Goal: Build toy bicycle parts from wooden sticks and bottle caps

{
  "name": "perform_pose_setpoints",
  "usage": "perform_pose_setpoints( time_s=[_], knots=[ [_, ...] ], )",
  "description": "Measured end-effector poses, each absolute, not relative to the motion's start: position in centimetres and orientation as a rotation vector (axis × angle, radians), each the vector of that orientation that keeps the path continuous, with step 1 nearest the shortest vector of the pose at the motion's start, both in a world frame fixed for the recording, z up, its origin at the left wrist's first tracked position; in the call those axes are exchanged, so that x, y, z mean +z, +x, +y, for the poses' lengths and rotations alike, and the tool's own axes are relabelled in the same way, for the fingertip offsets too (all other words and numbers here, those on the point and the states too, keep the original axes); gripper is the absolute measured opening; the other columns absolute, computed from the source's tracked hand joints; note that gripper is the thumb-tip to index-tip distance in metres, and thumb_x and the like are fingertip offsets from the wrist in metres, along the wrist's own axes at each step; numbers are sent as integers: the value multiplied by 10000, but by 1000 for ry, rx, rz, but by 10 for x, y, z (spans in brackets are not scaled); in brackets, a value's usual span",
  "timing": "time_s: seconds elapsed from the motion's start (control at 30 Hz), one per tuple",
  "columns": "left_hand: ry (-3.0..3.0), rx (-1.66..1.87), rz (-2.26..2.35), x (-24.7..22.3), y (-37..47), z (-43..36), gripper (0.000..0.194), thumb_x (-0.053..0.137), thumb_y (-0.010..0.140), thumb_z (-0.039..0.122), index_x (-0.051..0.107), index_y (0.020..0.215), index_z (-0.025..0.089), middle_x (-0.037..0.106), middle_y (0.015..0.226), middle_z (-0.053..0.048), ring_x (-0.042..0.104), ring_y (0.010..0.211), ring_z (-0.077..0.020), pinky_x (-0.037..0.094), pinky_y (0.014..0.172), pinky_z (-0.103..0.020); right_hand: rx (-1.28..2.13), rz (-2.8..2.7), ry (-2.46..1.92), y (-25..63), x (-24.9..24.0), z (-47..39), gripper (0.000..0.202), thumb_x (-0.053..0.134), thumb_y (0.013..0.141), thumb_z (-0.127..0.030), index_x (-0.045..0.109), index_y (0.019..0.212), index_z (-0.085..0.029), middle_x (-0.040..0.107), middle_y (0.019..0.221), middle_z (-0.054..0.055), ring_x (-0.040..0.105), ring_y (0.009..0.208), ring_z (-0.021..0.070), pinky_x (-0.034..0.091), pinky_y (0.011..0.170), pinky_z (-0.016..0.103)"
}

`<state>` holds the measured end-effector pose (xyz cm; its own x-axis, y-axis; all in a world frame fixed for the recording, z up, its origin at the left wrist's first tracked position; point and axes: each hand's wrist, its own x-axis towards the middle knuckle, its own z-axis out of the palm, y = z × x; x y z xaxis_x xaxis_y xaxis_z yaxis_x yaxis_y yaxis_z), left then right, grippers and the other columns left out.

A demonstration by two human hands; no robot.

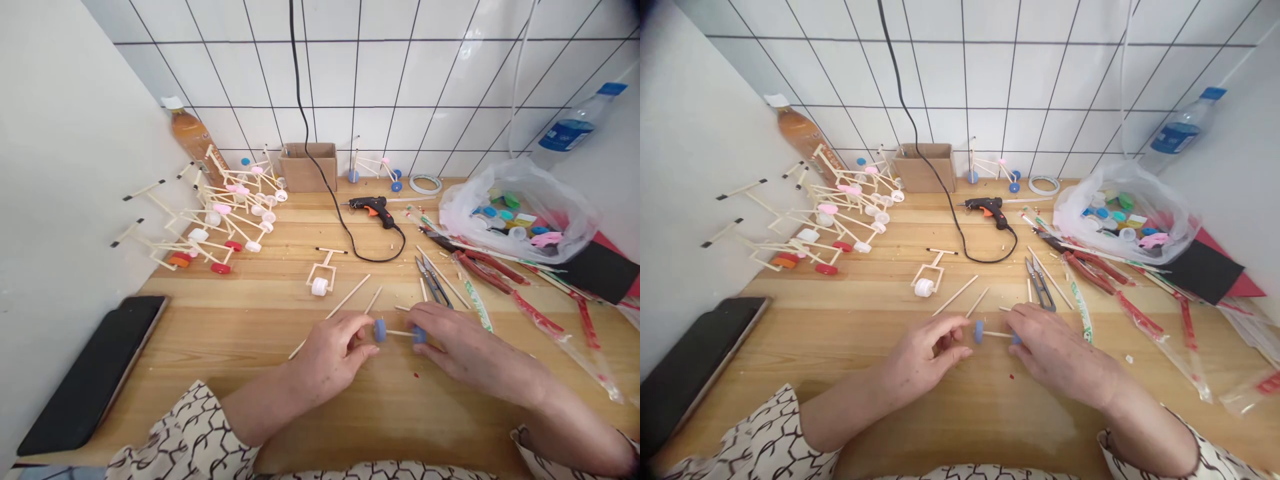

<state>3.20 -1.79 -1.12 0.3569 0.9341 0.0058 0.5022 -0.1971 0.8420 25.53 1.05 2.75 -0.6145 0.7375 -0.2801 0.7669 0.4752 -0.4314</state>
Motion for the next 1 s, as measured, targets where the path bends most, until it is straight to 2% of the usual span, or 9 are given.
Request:
perform_pose_setpoints(
  time_s=[0.2,0.37,0.63,1.0],
  knots=[
    [1881,734,1307,-12,30,-18,198,616,744,198,633,941,201,622,772,-13,569,673,-137,488,624,-242,-858,2693,1365,263,28,13,261,546,806,-186,569,1064,-214,589,1023,80,554,958,236,431,834,381],
    [1919,736,1292,-14,28,-18,201,621,751,208,630,952,206,628,788,-19,584,721,-151,495,645,-247,-889,2666,1409,276,28,19,316,579,793,-246,564,1107,-234,580,1124,71,541,1045,250,420,885,394],
    [1956,722,1280,-16,27,-18,182,626,761,210,633,943,191,623,789,-22,583,726,-151,497,651,-251,-935,2642,1379,282,30,20,297,599,776,-240,580,1072,-230,590,1126,64,530,1067,249,407,905,396],
    [2023,789,1249,-17,25,-16,133,632,768,187,607,898,176,596,746,-6,562,677,-136,492,614,-245,-1034,2580,1377,277,33,21,315,659,726,-246,588,1032,-227,597,1053,40,543,982,232,405,843,363]
  ],
)
